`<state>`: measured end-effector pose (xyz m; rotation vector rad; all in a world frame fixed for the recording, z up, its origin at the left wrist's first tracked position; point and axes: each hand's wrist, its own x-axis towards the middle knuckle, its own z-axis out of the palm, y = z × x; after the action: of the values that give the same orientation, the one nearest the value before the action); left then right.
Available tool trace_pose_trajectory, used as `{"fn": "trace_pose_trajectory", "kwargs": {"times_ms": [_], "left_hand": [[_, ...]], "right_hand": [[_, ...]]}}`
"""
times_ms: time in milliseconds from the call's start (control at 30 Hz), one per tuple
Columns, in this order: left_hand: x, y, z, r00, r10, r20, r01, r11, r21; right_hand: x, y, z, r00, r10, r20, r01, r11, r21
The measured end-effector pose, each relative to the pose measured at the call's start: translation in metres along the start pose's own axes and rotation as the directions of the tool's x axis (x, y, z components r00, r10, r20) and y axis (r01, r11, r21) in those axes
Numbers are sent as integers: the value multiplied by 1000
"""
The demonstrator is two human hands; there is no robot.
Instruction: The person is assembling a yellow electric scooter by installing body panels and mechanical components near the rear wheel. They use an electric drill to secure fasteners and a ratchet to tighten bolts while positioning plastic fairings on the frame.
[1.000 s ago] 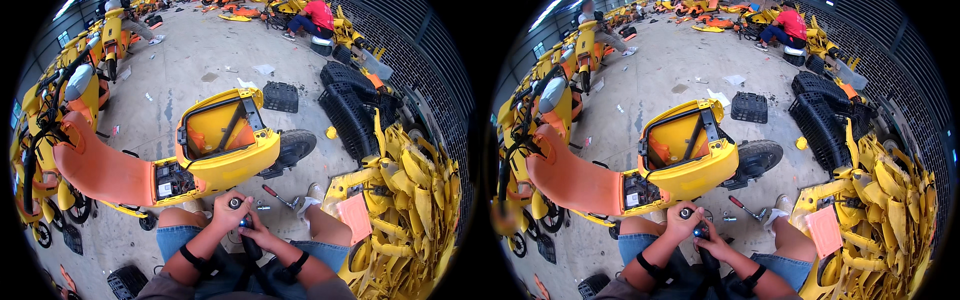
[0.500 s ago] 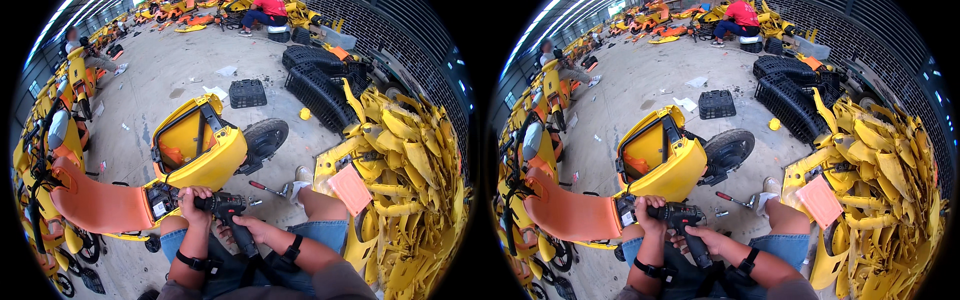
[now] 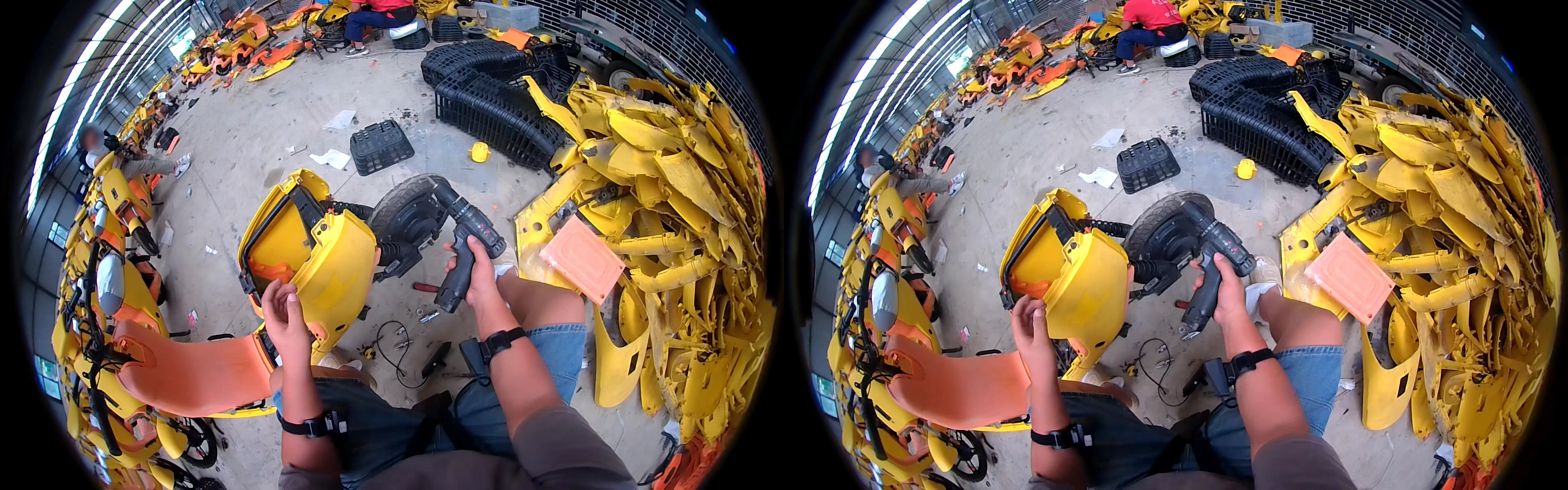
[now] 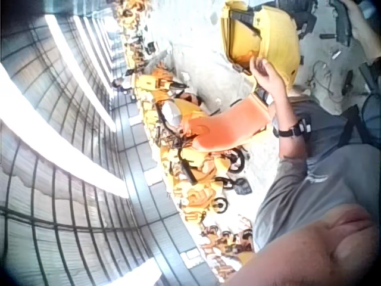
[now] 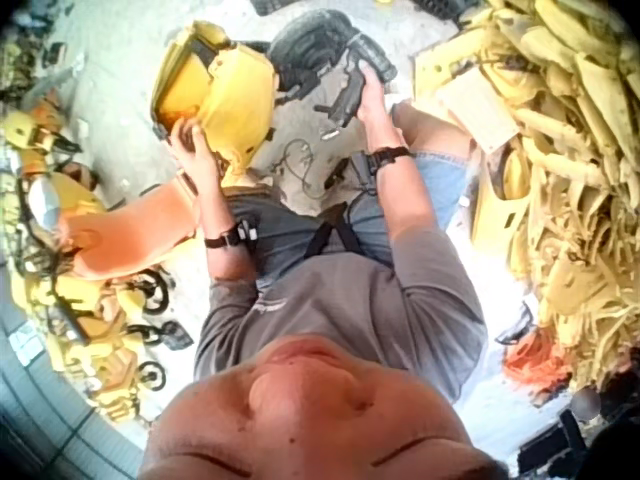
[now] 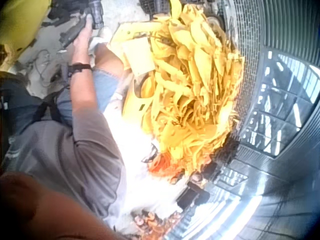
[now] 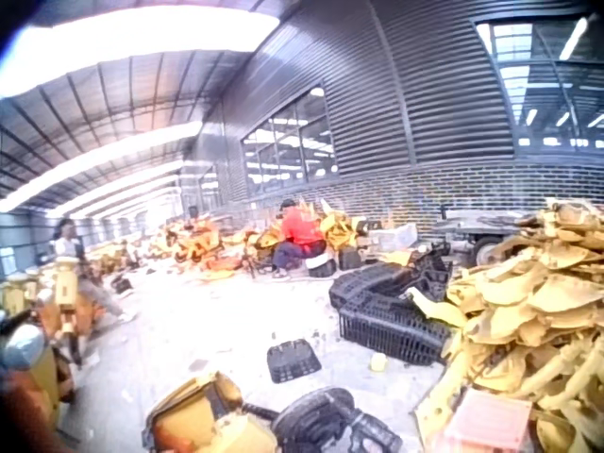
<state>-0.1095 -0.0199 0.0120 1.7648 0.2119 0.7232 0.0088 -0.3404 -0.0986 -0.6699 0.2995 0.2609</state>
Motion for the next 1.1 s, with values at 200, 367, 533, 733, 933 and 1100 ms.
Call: {"fn": "trace_pose_trajectory", "kwargs": {"times_ms": [200, 367, 533, 733, 933, 1100], "left_hand": [[73, -8, 8, 996, 46, 77, -74, 904, 422], [106, -57, 14, 950, -259, 175, 77, 736, 673], [105, -73, 18, 963, -213, 169, 34, 712, 702], [111, -87, 1, 955, -252, 155, 98, 764, 638], [110, -88, 5, 960, -224, 166, 68, 766, 639], [110, -88, 4, 960, -238, 145, 87, 752, 653]], "right_hand": [[38, 50, -63, 934, 35, -354, 95, 934, 345], [41, 139, -121, 885, 226, -406, -18, 889, 457], [55, 165, -143, 889, 249, -385, -136, 945, 298], [69, 156, -142, 906, 265, -330, -198, 954, 225], [79, 139, -143, 897, 296, -328, -236, 949, 209], [78, 139, -142, 908, 267, -324, -215, 958, 188]]}}
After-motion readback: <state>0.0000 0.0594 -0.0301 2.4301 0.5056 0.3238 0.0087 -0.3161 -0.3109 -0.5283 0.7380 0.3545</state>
